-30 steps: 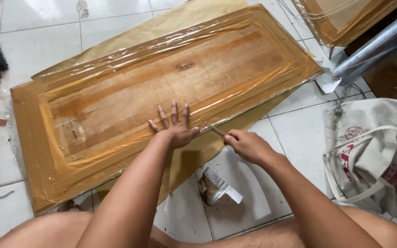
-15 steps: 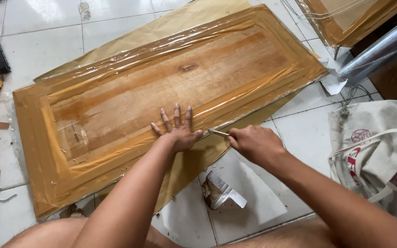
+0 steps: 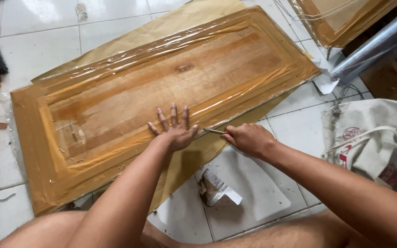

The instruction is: Removing protective plastic wrap from a wooden frame using a small hand tool.

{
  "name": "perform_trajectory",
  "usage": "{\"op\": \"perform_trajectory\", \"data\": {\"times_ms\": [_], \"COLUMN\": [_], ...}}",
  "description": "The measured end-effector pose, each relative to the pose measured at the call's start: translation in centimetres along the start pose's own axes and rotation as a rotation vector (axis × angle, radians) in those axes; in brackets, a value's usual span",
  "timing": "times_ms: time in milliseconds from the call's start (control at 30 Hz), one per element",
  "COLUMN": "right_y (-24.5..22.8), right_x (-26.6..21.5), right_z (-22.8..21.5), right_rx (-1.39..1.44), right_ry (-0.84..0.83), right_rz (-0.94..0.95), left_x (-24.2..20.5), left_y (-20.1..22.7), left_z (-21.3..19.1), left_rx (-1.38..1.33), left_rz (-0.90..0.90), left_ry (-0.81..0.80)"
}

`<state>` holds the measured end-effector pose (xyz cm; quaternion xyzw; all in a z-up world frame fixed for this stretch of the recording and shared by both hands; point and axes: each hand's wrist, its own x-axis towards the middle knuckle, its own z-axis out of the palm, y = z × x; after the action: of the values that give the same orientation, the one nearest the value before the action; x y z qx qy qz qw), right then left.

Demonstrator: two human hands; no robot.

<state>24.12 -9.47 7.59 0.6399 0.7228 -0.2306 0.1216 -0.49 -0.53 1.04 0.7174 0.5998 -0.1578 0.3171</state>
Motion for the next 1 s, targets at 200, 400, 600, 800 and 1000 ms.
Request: {"op": "perform_trajectory", "data": {"times_ms": [200, 400, 600, 800, 1000], "right_y": [-1.3, -1.5, 0.4, -2.8, -2.5], "right_x": [-0.6, -0.4, 6.4, 2.8, -1.0], "right_z": [-1.2, -0.1, 8.8, 9.6, 8.1], "right_rx": [0.346, 0.326, 0.957, 1.528, 1.29], "right_ry": [-0.202, -0.072, -0.078, 0.175, 0.133], "right_rz": [0.099, 0.08, 0.118, 0.37, 0.317], "left_x": [-1.1, 1.3, -0.6, -4.0, -9.0], "left_y": [0.0, -0.4, -0.3, 0.4, -0.5], "left_z": [-0.3, 0.6, 0.3, -1.7, -8.0], "left_rx": [-0.032, -0.023, -0.069, -0.081, 0.152], "left_rz": [-0.026, -0.042, -0.047, 0.012, 0.144], "left_ry": [0.004, 0.041, 0.029, 0.016, -0.36]}}
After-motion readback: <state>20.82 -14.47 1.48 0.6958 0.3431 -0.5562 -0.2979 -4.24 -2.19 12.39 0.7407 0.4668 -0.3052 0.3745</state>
